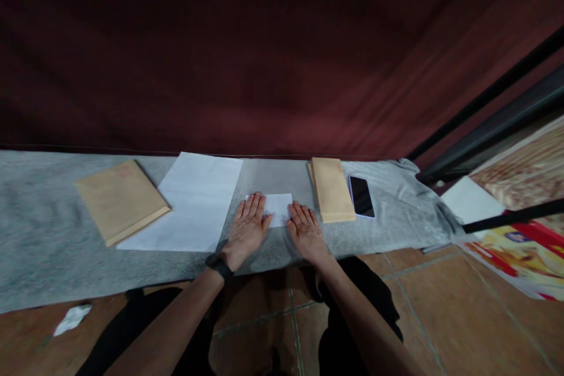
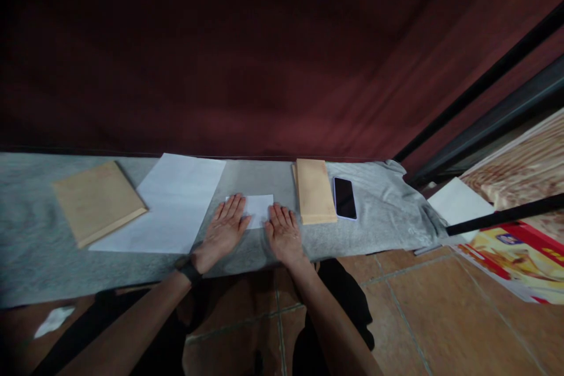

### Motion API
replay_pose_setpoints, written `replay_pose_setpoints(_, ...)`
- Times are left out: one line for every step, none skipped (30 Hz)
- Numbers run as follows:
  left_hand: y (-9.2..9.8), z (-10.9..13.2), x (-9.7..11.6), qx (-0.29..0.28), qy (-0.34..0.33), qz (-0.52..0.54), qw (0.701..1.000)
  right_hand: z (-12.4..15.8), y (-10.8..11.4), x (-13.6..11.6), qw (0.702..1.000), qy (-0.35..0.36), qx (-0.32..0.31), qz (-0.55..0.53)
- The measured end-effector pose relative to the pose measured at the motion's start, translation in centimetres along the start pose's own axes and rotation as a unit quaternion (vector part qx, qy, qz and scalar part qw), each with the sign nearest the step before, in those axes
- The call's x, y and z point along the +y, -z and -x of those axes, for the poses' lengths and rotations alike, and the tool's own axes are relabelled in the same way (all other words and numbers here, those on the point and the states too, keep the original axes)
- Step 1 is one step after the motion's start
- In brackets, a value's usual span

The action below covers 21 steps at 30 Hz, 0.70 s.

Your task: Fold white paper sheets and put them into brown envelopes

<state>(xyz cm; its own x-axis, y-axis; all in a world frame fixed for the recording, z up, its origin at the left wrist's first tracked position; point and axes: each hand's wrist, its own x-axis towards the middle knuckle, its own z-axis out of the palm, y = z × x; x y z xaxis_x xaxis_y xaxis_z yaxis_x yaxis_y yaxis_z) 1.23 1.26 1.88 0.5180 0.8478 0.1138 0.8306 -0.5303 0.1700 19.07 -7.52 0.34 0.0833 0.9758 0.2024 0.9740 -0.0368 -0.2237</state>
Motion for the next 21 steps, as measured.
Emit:
replay_pose_setpoints(0.0, 0.1, -0.2, -0.001, 0.003, -0.004, 1.000, -0.1, 0.0, 0.0, 1.000, -0.003, 0.000, 0.002)
replay_pose_setpoints(-0.1, 0.2, -0.4, -0.002, 0.005, -0.008, 1.000, -0.2, 0.1, 0.0, 1.000, -0.006, 0.000, 0.004)
replay_pose_setpoints(-0.1, 0.3, -0.5, -0.002, 0.007, -0.012, 1.000, -0.3, 0.1, 0.0, 1.000, -0.009, 0.000, 0.007)
replay_pose_setpoints(-0.2, 0.4, -0.7, -0.001, 0.008, -0.016, 1.000, -0.3, 0.1, 0.0, 1.000, -0.012, 0.000, 0.010)
replay_pose_setpoints(-0.2, 0.4, -0.8, 0.001, 0.009, -0.021, 1.000, -0.4, 0.2, 0.0, 1.000, -0.014, -0.001, 0.013)
replay_pose_setpoints(-0.2, 0.5, -0.9, 0.002, 0.008, -0.025, 1.000, -0.5, 0.3, 0.0, 1.000, -0.017, -0.001, 0.015)
replay_pose_setpoints(-0.2, 0.5, -1.0, 0.003, 0.008, -0.029, 1.000, -0.5, 0.3, 0.0, 1.000, -0.020, -0.002, 0.016)
replay_pose_setpoints(-0.2, 0.6, -1.1, 0.004, 0.006, -0.033, 0.999, -0.6, 0.4, 0.0, 1.000, -0.024, -0.001, 0.016)
replay_pose_setpoints(-0.1, 0.6, -1.1, 0.006, 0.001, -0.035, 0.999, -0.6, 0.4, 0.0, 0.999, -0.028, 0.002, 0.014)
replay_pose_setpoints(0.0, 0.6, -1.1, 0.007, -0.005, -0.036, 0.999, -0.7, 0.5, 0.0, 0.999, -0.031, 0.007, 0.011)
replay_pose_setpoints(0.1, 0.6, -1.2, 0.009, -0.010, -0.038, 0.999, -0.7, 0.5, 0.0, 0.999, -0.030, 0.011, 0.006)
replay_pose_setpoints(0.2, 0.6, -1.2, 0.013, -0.017, -0.038, 0.999, -0.7, 0.5, 0.0, 1.000, -0.024, 0.013, 0.000)
replay_pose_setpoints(0.3, 0.7, -1.2, 0.017, -0.026, -0.038, 0.999, -0.7, 0.5, 0.0, 1.000, -0.013, 0.014, -0.007)
replay_pose_setpoints(0.4, 0.7, -1.2, 0.021, -0.039, -0.036, 0.998, -0.6, 0.5, 0.0, 1.000, 0.002, 0.011, -0.014)
replay_pose_setpoints(0.5, 0.7, -1.2, 0.023, -0.055, -0.032, 0.998, -0.5, 0.4, -0.1, 1.000, 0.019, 0.006, -0.021)
replay_pose_setpoints(0.5, 0.8, -1.2, 0.024, -0.071, -0.028, 0.997, -0.4, 0.4, -0.2, 0.999, 0.034, -0.001, -0.026)
replay_pose_setpoints(0.5, 0.8, -1.2, 0.022, -0.084, -0.022, 0.996, -0.2, 0.3, -0.3, 0.999, 0.045, -0.007, -0.029)
replay_pose_setpoints(0.5, 0.9, -1.2, 0.019, -0.093, -0.017, 0.995, -0.1, 0.3, -0.4, 0.998, 0.050, -0.011, -0.030)
replay_pose_setpoints(0.4, 0.9, -1.2, 0.015, -0.095, -0.012, 0.995, 0.0, 0.2, -0.5, 0.998, 0.050, -0.012, -0.028)
replay_pose_setpoints(0.4, 1.0, -1.3, 0.012, -0.093, -0.009, 0.996, 0.1, 0.2, -0.5, 0.999, 0.045, -0.011, -0.024)
replay_pose_setpoints(0.3, 1.0, -1.3, 0.010, -0.091, -0.007, 0.996, 0.2, 0.1, -0.5, 0.999, 0.036, -0.007, -0.020)
